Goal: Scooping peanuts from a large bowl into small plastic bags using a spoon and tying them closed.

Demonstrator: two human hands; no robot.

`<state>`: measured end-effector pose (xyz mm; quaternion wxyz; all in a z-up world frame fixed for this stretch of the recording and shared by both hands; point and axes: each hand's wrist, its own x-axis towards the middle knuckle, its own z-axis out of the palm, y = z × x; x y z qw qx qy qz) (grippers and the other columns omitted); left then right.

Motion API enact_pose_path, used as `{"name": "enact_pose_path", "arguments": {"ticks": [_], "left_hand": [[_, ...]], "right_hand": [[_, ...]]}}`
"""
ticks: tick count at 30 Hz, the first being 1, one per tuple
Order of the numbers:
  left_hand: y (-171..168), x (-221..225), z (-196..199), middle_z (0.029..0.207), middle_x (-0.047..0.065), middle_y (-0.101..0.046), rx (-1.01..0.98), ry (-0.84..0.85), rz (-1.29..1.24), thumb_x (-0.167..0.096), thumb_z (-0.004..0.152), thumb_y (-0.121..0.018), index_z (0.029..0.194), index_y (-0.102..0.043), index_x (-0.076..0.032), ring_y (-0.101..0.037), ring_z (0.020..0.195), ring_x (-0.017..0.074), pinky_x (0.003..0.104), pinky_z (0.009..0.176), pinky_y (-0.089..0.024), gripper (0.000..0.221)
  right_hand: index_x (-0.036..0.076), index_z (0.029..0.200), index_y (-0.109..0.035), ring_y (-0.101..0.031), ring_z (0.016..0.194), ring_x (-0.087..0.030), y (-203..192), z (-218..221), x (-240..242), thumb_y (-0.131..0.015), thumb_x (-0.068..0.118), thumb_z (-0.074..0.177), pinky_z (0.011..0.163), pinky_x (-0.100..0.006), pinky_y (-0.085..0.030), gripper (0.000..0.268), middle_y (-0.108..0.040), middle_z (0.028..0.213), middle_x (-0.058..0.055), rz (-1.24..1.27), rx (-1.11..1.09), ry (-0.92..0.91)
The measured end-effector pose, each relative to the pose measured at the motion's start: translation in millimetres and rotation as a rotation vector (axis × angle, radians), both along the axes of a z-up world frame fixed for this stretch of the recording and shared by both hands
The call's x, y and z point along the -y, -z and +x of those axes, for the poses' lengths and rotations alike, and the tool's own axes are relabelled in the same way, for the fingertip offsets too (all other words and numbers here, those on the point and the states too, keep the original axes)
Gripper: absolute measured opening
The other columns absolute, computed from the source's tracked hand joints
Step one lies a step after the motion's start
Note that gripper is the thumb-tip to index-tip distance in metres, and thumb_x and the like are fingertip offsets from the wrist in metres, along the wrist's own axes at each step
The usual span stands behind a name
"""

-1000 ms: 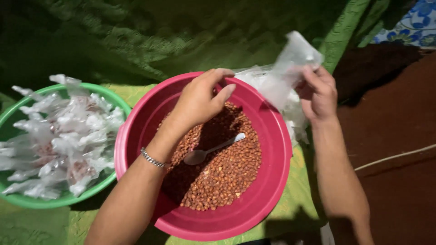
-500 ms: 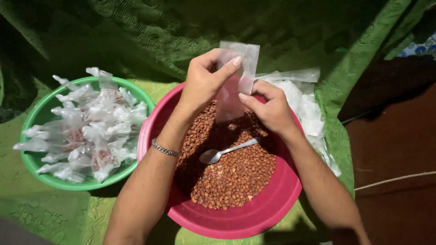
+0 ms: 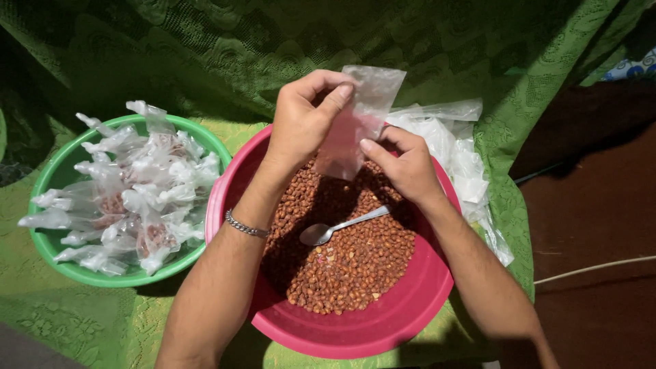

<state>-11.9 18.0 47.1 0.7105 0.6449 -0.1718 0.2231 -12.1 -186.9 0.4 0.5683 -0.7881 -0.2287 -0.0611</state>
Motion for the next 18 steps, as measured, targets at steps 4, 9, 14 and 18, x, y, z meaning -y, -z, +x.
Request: {"name": "enact_pose_path", "arguments": {"ticks": [4, 9, 14, 18], "left_hand": [[3, -10, 2, 0.097, 0.006, -0.077, 0.026, -0.044, 0.097, -0.007, 0.094, -0.072, 0.100, -0.075, -0.007, -0.073, 0.090, 0.0153, 0.028, 0.082, -0.063, 0.006], [-4, -7, -3, 0.075, -0.002, -0.068, -0.055, -0.117, 0.018, -0.002, 0.083, -0.084, 0.075, -0.067, -0.011, -0.058, 0.069, 0.0080, 0.024, 0.063, -0.049, 0.020], [0, -12, 2, 0.076, -0.002, -0.062, 0.025, -0.216, 0.116, -0.004, 0.083, -0.088, 0.073, -0.064, -0.011, -0.054, 0.072, 0.0094, 0.024, 0.065, -0.045, 0.027], [2, -16, 4, 0.076, -0.001, -0.059, 0.080, -0.247, 0.133, 0.000, 0.082, -0.090, 0.072, -0.062, -0.011, -0.052, 0.072, 0.0097, 0.024, 0.063, -0.044, 0.032]], "right_hand": [[0.007, 0.102, -0.075, -0.071, 0.096, -0.013, -15, -9, -6, -0.075, 0.021, 0.092, 0.091, -0.029, -0.054, 0.017, -0.078, 0.103, -0.004, -0.235, -0.015, -0.002], [0.011, 0.105, -0.074, -0.065, 0.089, -0.009, -19, -11, -5, -0.076, 0.022, 0.092, 0.079, -0.025, -0.051, 0.017, -0.075, 0.101, 0.002, -0.256, -0.083, 0.007], [0.013, 0.096, -0.074, -0.072, 0.091, -0.014, -23, -10, -1, -0.074, 0.024, 0.091, 0.090, -0.034, -0.057, 0.011, -0.076, 0.097, -0.002, -0.563, -0.163, -0.248], [0.019, 0.094, -0.078, -0.070, 0.088, -0.015, -19, -17, -14, -0.079, 0.027, 0.085, 0.082, -0.036, -0.051, 0.012, -0.078, 0.099, 0.005, -1.093, -0.228, -0.512]]}}
